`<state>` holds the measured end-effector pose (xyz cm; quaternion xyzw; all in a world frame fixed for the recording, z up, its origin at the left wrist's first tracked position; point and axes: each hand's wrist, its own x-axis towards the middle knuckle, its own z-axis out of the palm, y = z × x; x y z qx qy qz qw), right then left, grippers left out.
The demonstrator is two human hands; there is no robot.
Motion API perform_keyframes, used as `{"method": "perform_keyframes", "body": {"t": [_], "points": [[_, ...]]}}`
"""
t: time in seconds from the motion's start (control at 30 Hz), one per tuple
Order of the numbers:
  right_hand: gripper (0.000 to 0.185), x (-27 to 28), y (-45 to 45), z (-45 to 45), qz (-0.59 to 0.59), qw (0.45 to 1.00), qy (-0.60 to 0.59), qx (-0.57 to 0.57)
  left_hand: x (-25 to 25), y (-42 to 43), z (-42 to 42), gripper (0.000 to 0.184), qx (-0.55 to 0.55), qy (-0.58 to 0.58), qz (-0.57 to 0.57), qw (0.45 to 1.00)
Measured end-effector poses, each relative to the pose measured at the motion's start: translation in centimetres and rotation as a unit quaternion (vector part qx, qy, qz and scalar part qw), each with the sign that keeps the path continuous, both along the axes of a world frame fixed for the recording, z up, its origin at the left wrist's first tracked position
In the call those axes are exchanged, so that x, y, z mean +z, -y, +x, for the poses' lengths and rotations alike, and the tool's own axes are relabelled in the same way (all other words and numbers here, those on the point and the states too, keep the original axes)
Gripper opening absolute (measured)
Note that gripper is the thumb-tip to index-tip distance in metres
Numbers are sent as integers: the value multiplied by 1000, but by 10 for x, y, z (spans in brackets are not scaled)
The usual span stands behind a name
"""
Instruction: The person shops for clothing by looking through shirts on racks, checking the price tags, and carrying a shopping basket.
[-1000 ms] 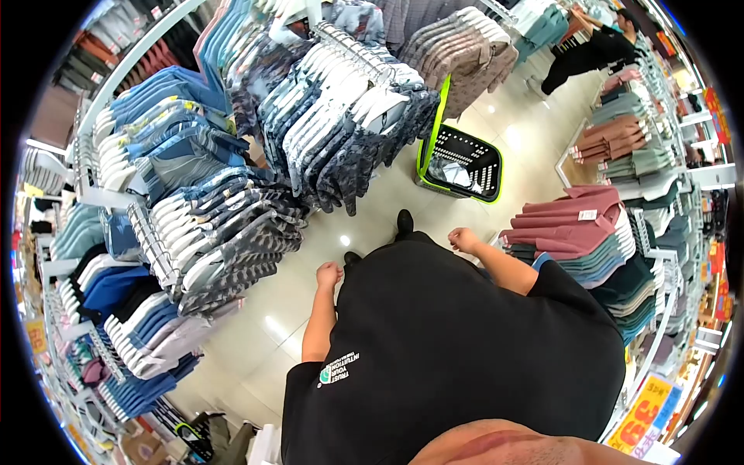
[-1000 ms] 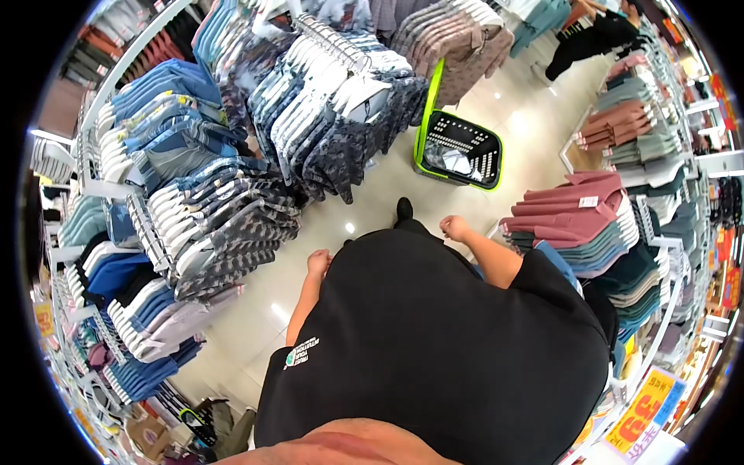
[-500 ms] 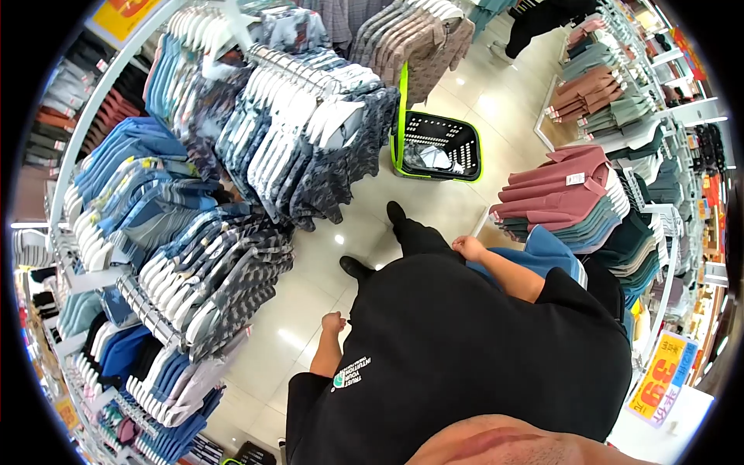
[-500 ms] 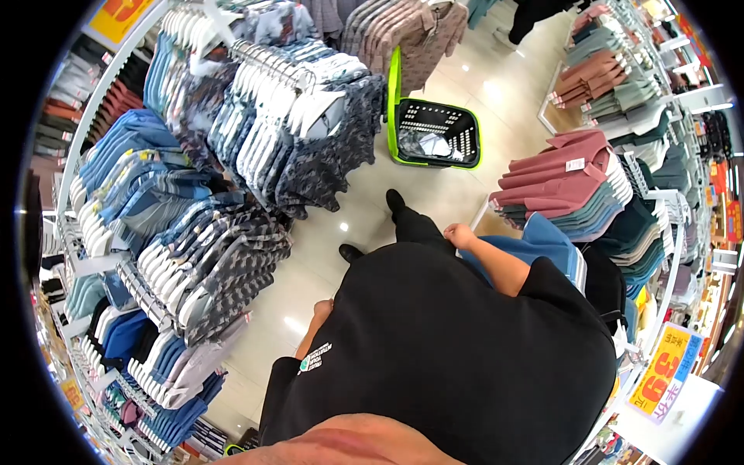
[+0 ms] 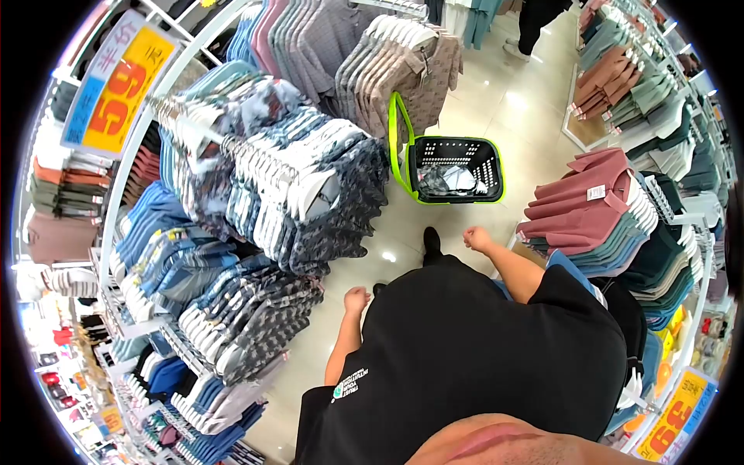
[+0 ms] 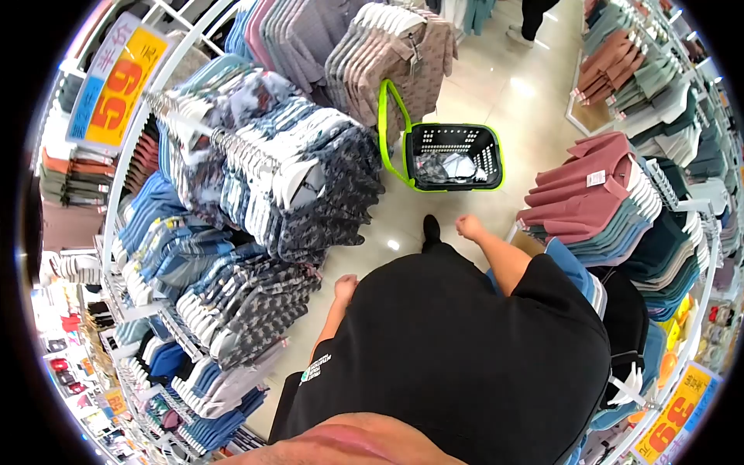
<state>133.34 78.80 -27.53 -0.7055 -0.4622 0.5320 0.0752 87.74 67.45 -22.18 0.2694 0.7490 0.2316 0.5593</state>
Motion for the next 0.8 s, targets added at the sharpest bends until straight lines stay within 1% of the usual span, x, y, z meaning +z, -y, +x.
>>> {"method": "perform_keyframes", "body": {"t": [0.03, 0.07, 0.1, 0.17, 0.23, 0.3, 0.33, 0.4, 0.43, 0.47, 0.5, 0.57, 0.6, 0.67, 0.7, 0.77, 0.8], "points": [[20, 0, -11, 0, 30, 997, -33, -58, 11, -19, 13, 21, -61, -25, 42, 997], [20, 3, -16, 0, 31, 997, -39, -63, 19, -39, 26, 23, -94, -39, 53, 993], [20, 6, -21, 1, 38, 997, -44, -53, 7, -58, 33, 23, -100, -45, 55, 993], [20, 5, -28, 10, 49, 996, -52, -48, -13, -102, 51, 25, -166, -51, 126, 977], [20, -13, -18, 22, 35, 994, -75, -70, 22, -155, 78, 27, -262, -142, 165, 940], [19, -15, -5, 38, -14, 993, -77, -92, 52, -201, 109, 30, -260, -169, 220, 925], [19, -19, 3, 50, -47, 991, -72, -102, 64, -221, 125, 33, -253, -177, 222, 925], [18, -65, 29, 85, -1, 998, -37, -44, 86, -259, 154, 40, -244, -196, 249, 917], [16, -52, 36, 95, -21, 994, -49, -95, 83, -277, 165, 45, -255, -206, 252, 911], [14, -38, 43, 103, -44, 986, -62, -146, 87, -292, 178, 47, -258, -265, 237, 898], [14, -40, 51, 113, -44, 986, -62, -149, 96, -304, 191, 50, -262, -324, 219, 882], [10, -43, 71, 140, -83, 946, -81, -302, 112, -321, 210, 57, -221, -371, 182, 883], [10, -49, 80, 150, -84, 944, -81, -307, 112, -330, 214, 59, -214, -383, 168, 883], [7, -60, 94, 164, -74, 895, -108, -427, 111, -351, 214, 62, -221, -388, 124, 886], [7, -54, 94, 166, -75, 892, -108, -433, 108, -359, 214, 60, -210, -395, 120, 886], [7, -45, 98, 164, -77, 881, -114, -453, 103, -379, 209, 58, -223, -350, 113, 903], [7, -48, 101, 158, -80, 876, -114, -462, 91, -390, 206, 55, -207, -338, 127, 909]]}}
